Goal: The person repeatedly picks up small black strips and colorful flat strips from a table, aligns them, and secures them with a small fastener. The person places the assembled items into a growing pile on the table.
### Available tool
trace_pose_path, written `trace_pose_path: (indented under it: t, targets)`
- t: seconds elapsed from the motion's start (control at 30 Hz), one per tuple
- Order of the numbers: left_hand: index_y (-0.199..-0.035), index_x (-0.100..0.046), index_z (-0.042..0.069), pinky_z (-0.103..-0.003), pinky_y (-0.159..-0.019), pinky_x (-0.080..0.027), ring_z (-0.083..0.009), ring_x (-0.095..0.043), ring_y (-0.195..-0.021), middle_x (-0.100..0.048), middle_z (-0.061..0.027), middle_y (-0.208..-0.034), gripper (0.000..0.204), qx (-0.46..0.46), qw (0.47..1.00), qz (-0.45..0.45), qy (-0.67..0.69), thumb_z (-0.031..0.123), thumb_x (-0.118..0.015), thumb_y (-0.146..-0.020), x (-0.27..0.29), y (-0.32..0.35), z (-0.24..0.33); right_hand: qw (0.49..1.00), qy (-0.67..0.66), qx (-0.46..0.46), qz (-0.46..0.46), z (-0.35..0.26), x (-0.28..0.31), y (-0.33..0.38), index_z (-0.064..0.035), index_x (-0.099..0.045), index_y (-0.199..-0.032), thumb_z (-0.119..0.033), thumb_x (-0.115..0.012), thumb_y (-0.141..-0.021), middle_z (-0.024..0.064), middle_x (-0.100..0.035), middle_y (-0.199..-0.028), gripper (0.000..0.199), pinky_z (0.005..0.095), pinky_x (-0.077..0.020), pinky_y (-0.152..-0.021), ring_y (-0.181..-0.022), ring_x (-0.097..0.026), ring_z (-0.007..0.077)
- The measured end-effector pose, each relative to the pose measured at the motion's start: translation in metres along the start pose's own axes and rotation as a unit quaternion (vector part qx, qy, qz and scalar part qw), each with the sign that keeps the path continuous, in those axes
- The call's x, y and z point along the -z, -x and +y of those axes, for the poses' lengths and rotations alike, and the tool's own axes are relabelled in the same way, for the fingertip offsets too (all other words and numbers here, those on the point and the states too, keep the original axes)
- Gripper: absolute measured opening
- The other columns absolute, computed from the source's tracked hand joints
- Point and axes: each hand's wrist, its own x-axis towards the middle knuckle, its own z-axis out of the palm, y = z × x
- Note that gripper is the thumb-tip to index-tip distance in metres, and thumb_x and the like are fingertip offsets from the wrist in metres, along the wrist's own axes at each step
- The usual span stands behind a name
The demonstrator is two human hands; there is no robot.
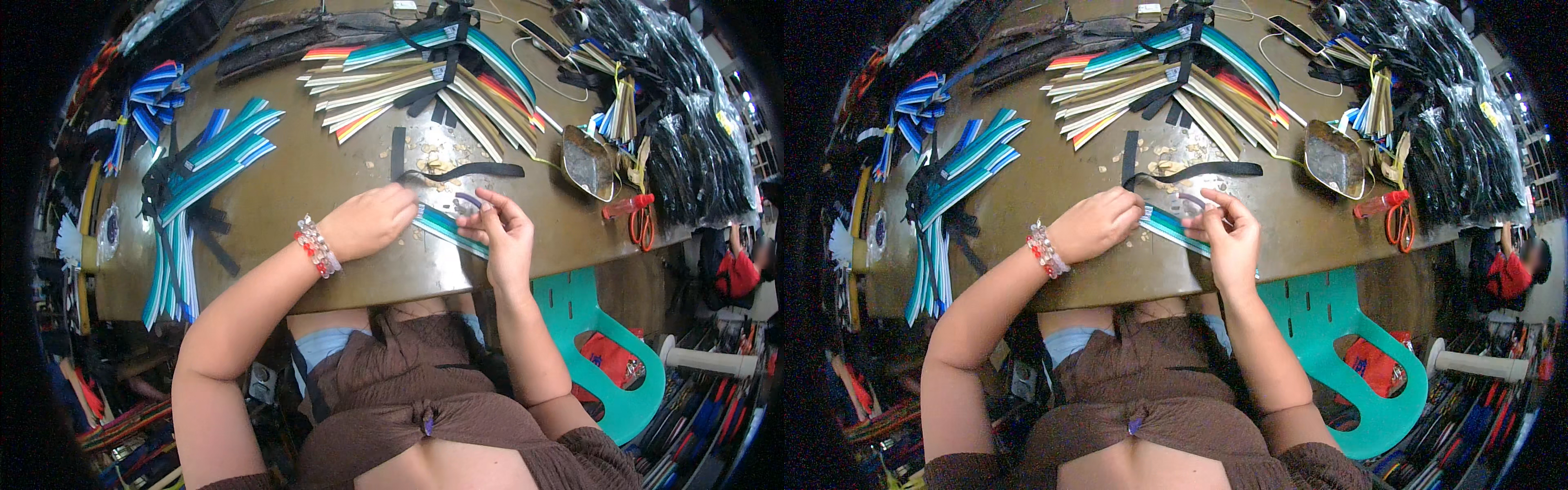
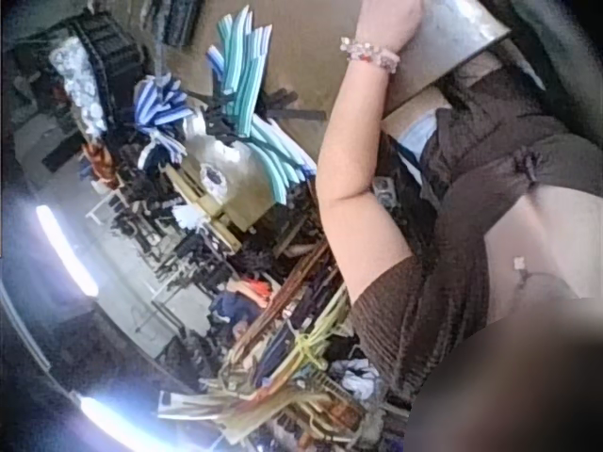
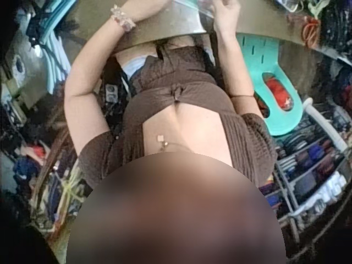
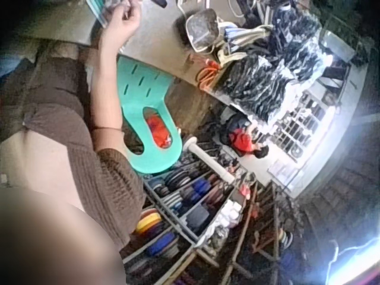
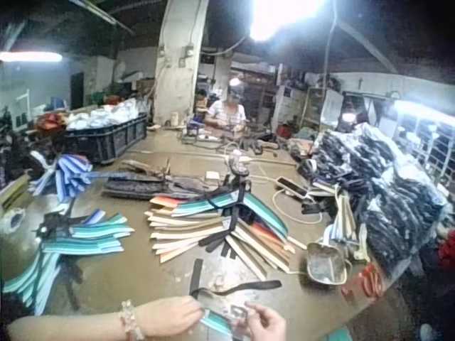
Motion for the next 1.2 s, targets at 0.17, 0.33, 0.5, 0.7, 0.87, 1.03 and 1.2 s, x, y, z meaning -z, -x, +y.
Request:
trace_pose_path:
  t: [0.17, 0.33, 0.5, 0.7, 0.87, 1.03, 1.2]
  targets:
    - [-0.093, -0.056, 0.002, -0.036, -0.084, -0.049, -0.0293, -0.058, -0.098, -0.058, -0.0107, -0.103, 0.013, 0.064, 0.984, -0.019, 0.165, 0.010, -0.062, -0.084, 0.010, -0.001, -0.011, 0.998, 0.063, 0.024, -0.007, 0.013, -0.015, -0.007, 0.0074, -0.061, -0.106, -0.002, -0.051, -0.094, 0.0102, -0.064, -0.081, 0.018, 0.0285, -0.0582, -0.065, -0.074, -0.068, 0.0188]
    - [-0.093, -0.056, 0.002, -0.038, -0.085, -0.049, -0.0299, -0.058, -0.097, -0.059, -0.0112, -0.102, 0.013, -0.020, 0.998, -0.007, 0.058, 0.011, -0.062, -0.084, 0.005, 0.005, -0.007, 0.999, -0.003, 0.038, -0.008, 0.019, -0.010, -0.007, 0.0073, -0.061, -0.105, -0.003, -0.053, -0.093, 0.0113, -0.064, -0.084, 0.017, 0.0286, -0.0585, -0.065, -0.074, -0.068, 0.0190]
    - [-0.090, -0.057, 0.001, -0.036, -0.081, -0.050, -0.0279, -0.059, -0.093, -0.059, -0.0117, -0.100, 0.013, 0.065, 0.989, 0.087, 0.102, 0.012, -0.063, -0.084, 0.008, 0.004, -0.006, 0.998, -0.015, 0.057, 0.001, 0.020, -0.011, -0.006, 0.0070, -0.060, -0.102, -0.002, -0.054, -0.093, 0.0106, -0.063, -0.084, 0.014, 0.0288, -0.0586, -0.065, -0.074, -0.067, 0.0186]
    - [-0.088, -0.064, 0.002, -0.035, -0.077, -0.049, -0.0279, -0.060, -0.085, -0.057, -0.0132, -0.092, 0.008, 0.202, 0.955, 0.148, 0.156, 0.010, -0.062, -0.085, 0.006, -0.002, -0.004, 0.998, -0.030, -0.049, 0.020, 0.006, -0.016, -0.012, 0.0052, -0.058, -0.095, -0.005, -0.057, -0.092, 0.0099, -0.063, -0.082, 0.011, 0.0282, -0.0579, -0.063, -0.072, -0.066, 0.0171]
    - [-0.088, -0.060, 0.000, -0.034, -0.067, -0.049, -0.0269, -0.059, -0.072, -0.056, -0.0146, -0.087, 0.009, 0.212, 0.959, 0.161, 0.098, 0.009, -0.062, -0.085, -0.011, -0.011, -0.001, 0.996, 0.081, 0.032, 0.002, 0.008, -0.032, -0.025, 0.0034, -0.062, -0.090, -0.008, -0.062, -0.087, 0.0079, -0.065, -0.075, 0.012, 0.0256, -0.0531, -0.059, -0.065, -0.064, 0.0115]
    - [-0.087, -0.057, -0.003, -0.032, -0.063, -0.049, -0.0241, -0.058, -0.069, -0.055, -0.0133, -0.084, 0.011, 0.284, 0.915, 0.224, 0.180, 0.008, -0.061, -0.088, -0.020, -0.006, -0.001, 0.971, 0.231, 0.064, -0.005, 0.025, -0.040, -0.026, 0.0011, -0.067, -0.083, -0.009, -0.067, -0.079, 0.0082, -0.066, -0.068, 0.011, 0.0260, -0.0489, -0.058, -0.060, -0.060, 0.0093]
    - [-0.088, -0.055, -0.003, -0.031, -0.062, -0.049, -0.0219, -0.058, -0.070, -0.053, -0.0119, -0.084, 0.011, 0.284, 0.911, 0.232, 0.190, 0.007, -0.059, -0.089, -0.023, -0.003, -0.001, 0.969, 0.235, 0.064, 0.031, 0.029, -0.043, -0.027, 0.0015, -0.067, -0.083, -0.009, -0.068, -0.078, 0.0089, -0.066, -0.068, 0.012, 0.0268, -0.0486, -0.059, -0.059, -0.059, 0.0105]
